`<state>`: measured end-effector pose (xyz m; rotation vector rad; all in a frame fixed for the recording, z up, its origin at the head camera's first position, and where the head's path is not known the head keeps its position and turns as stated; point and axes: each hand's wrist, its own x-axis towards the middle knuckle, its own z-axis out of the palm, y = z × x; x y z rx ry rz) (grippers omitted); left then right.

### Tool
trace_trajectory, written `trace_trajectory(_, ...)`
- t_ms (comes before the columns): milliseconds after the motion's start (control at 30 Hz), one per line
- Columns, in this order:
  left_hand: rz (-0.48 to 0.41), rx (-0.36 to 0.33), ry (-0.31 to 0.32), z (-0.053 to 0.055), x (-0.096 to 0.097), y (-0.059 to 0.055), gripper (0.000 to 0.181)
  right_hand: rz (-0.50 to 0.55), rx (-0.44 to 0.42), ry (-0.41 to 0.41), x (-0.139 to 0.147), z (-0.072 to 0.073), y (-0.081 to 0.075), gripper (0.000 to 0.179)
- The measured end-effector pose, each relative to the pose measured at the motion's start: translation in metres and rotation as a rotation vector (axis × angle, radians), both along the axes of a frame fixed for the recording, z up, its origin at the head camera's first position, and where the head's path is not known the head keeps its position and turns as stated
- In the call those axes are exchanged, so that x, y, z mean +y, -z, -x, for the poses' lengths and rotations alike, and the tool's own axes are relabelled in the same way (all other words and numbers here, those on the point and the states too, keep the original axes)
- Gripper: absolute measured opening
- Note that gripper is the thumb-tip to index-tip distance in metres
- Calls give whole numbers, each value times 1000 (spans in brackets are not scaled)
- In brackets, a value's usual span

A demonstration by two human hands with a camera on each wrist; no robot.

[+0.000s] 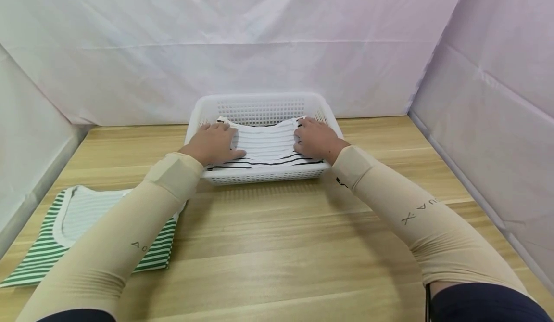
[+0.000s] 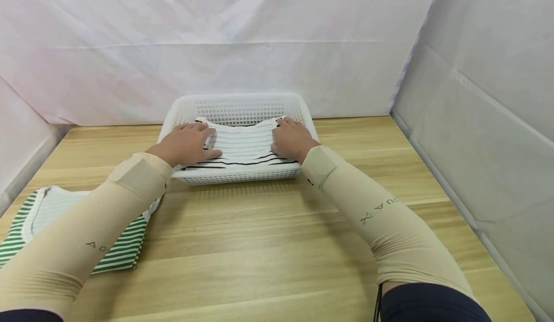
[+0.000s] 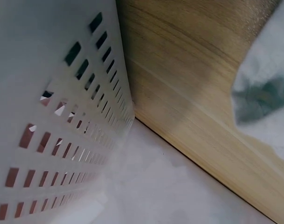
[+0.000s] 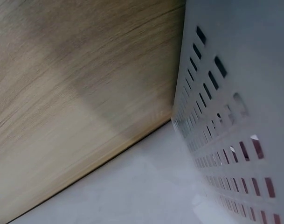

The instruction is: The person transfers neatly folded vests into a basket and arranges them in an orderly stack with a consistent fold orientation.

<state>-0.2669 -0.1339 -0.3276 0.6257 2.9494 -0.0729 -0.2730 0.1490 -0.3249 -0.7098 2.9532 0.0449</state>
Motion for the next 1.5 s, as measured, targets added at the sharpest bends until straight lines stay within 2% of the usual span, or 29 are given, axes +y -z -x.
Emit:
trace_trajectory(400, 19, -36, 3, -3, 2, 1, 79, -72, -47, -7, -1, -1, 1, 38)
trace_trajectory(500, -15, -24, 15, -1, 3, -1, 72, -78, -49, -2, 1, -2, 1, 38)
trace_trajectory(667, -213, 52, 13, -2, 4, -9, 53, -74, -54, 7, 3, -3, 2, 37)
trace_trajectory(800, -395, 160, 28, -10, 2, -17, 39, -67, -58, 26, 5, -2, 4, 39)
trace_trajectory(900, -494, 247, 39, -26, -3, -22, 30, -59, -65, 39, 7, -3, 9, 41)
trace_trajectory(1033, -567, 364, 33, -59, -18, -28, 24, -41, -86, 30, 6, -5, 13, 43)
trace_trajectory(1133, -568, 460, 41, -86, -34, -33, 22, -22, -74, 12, 3, -4, 12, 41)
trace_trajectory(1300, -483, 570, 104, -122, -62, -31, 12, 71, -47, 19, -1, 0, 4, 37)
trace_trajectory(1333, -464, 574, 110, -128, -67, -29, 10, 101, -35, 17, -1, 1, 2, 37)
trace_trajectory(1400, -414, 525, 91, -140, -79, -26, 10, 170, 3, 14, -1, 0, -1, 36)
trace_trajectory(1467, -357, 396, 50, -149, -92, -24, 13, 254, 59, 8, -1, -3, -4, 33)
trace_trajectory(1500, -328, 309, 28, -153, -98, -22, 13, 297, 91, 4, 0, -6, -6, 32)
